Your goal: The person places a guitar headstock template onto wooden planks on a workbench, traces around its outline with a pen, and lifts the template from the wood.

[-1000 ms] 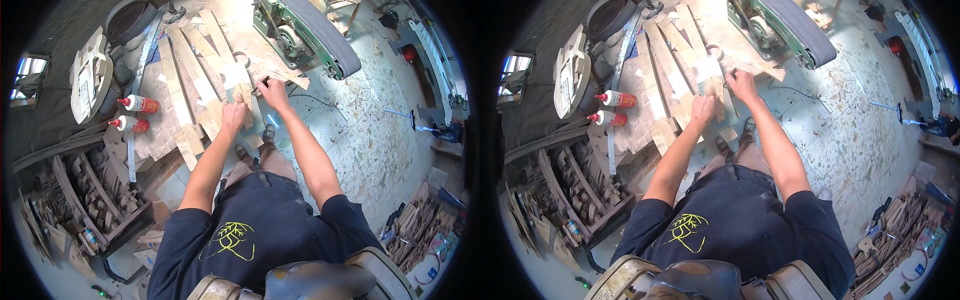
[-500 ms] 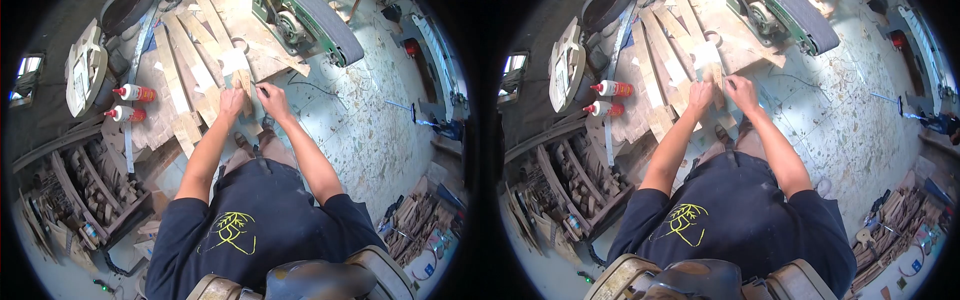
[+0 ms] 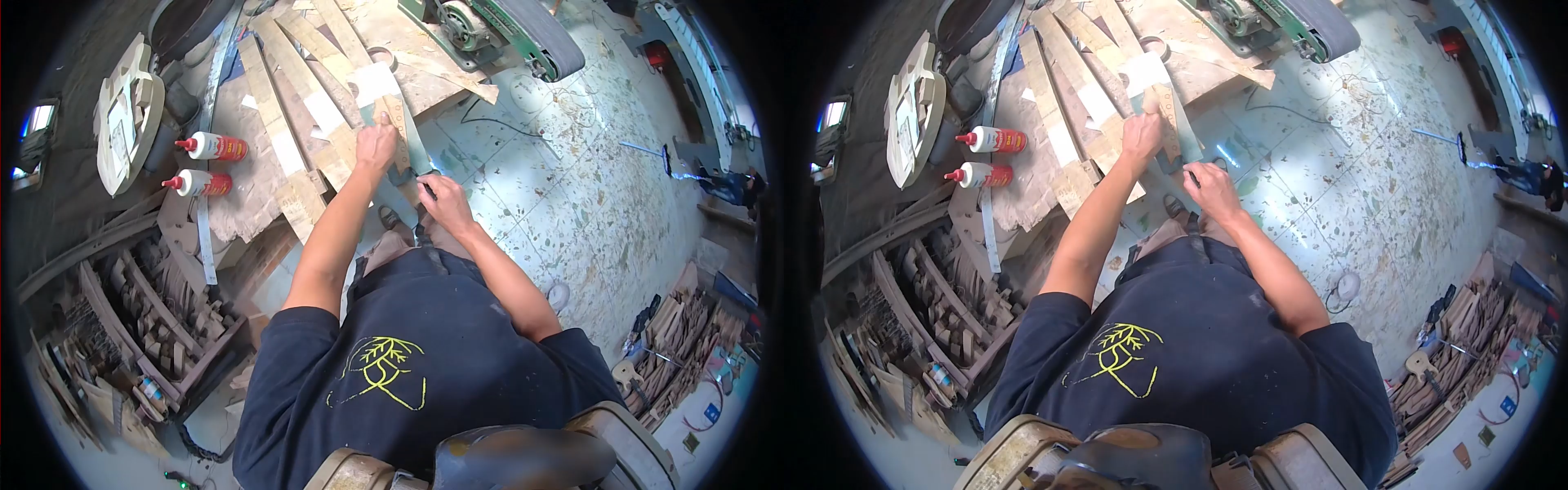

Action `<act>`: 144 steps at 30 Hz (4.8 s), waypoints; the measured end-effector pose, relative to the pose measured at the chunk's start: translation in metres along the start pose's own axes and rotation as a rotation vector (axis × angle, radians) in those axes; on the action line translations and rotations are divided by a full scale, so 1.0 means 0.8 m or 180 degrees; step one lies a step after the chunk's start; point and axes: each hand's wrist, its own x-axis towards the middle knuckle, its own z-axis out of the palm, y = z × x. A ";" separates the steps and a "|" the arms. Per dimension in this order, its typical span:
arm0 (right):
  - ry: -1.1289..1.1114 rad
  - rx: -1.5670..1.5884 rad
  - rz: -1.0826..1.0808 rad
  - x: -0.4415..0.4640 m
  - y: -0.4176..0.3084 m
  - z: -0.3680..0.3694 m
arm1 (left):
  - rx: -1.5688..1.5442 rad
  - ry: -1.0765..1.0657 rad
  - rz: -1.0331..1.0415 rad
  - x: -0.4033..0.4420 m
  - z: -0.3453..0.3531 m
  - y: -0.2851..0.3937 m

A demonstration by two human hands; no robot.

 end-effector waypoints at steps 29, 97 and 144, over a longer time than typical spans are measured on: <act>-0.0388 -0.0425 -0.0669 0.018 -0.026 0.021 | -0.0138 0.0025 0.0019 0.001 -0.009 0.002; 0.0338 0.0294 0.0780 0.101 -0.022 -0.100 | -0.0293 -0.0127 -0.0284 -0.006 -0.011 0.048; -0.0315 0.0786 0.0111 0.135 -0.072 -0.070 | -0.1441 0.0577 -0.0037 -0.021 0.149 0.028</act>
